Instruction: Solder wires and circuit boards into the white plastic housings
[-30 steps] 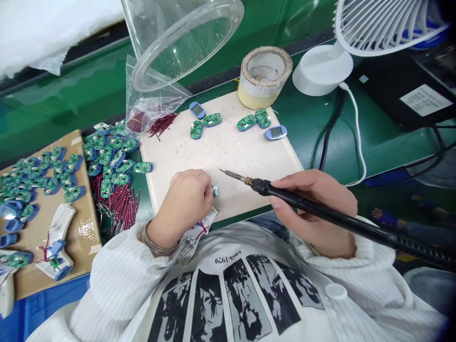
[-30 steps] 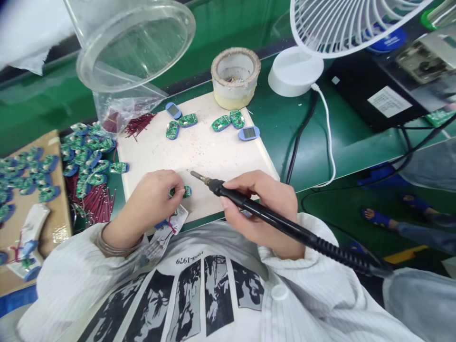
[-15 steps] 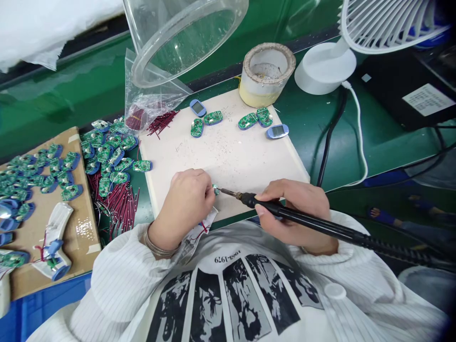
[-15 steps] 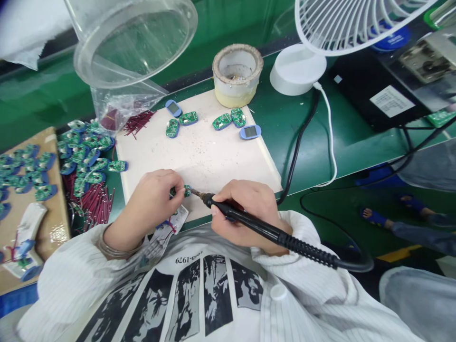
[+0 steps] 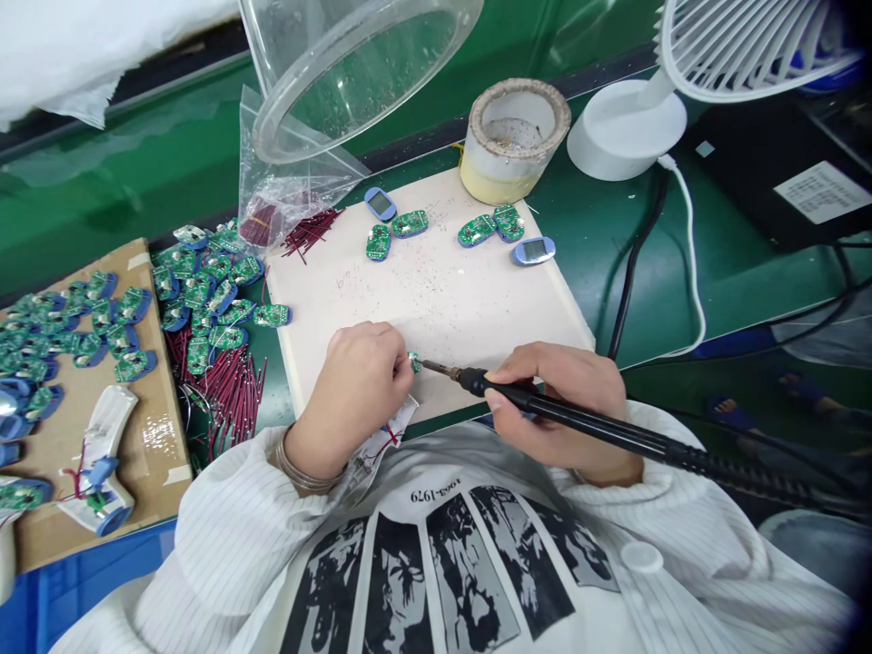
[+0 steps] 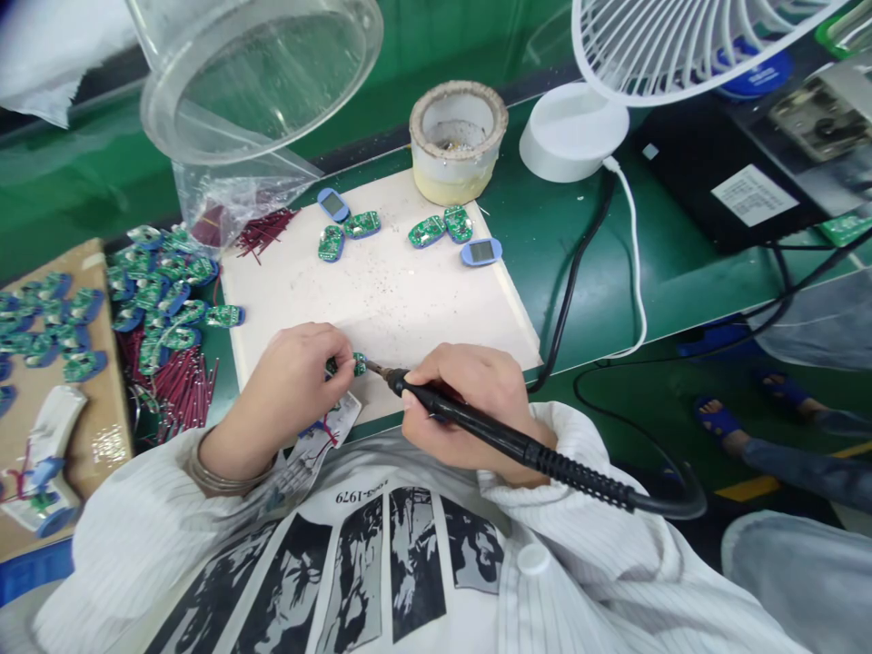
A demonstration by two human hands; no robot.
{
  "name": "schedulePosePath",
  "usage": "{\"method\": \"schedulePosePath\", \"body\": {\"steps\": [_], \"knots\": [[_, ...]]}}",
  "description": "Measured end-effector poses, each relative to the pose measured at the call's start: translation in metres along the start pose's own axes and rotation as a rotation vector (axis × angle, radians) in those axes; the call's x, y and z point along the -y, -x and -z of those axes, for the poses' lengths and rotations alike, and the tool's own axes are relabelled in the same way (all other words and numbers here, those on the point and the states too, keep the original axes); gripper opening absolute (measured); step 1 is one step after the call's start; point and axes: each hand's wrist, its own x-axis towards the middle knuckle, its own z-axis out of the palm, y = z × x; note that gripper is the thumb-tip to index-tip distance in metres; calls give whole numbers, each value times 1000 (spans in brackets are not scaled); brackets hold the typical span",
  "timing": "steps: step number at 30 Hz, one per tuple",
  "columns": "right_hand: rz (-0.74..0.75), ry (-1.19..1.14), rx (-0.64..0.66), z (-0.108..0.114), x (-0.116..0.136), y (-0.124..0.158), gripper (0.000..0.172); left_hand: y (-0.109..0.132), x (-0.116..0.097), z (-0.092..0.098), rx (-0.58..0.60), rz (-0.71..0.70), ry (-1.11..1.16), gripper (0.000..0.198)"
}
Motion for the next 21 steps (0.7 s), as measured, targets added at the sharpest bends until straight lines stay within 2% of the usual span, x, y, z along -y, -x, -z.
{"method": "schedulePosePath", "body": {"steps": [13, 21], "knots": [[51, 25, -4, -2, 1, -1, 14, -1, -2, 0, 1, 9, -23, 13], [44, 11, -32, 8, 4, -2, 13, -2, -4, 1, 5, 22, -37, 12]]}}
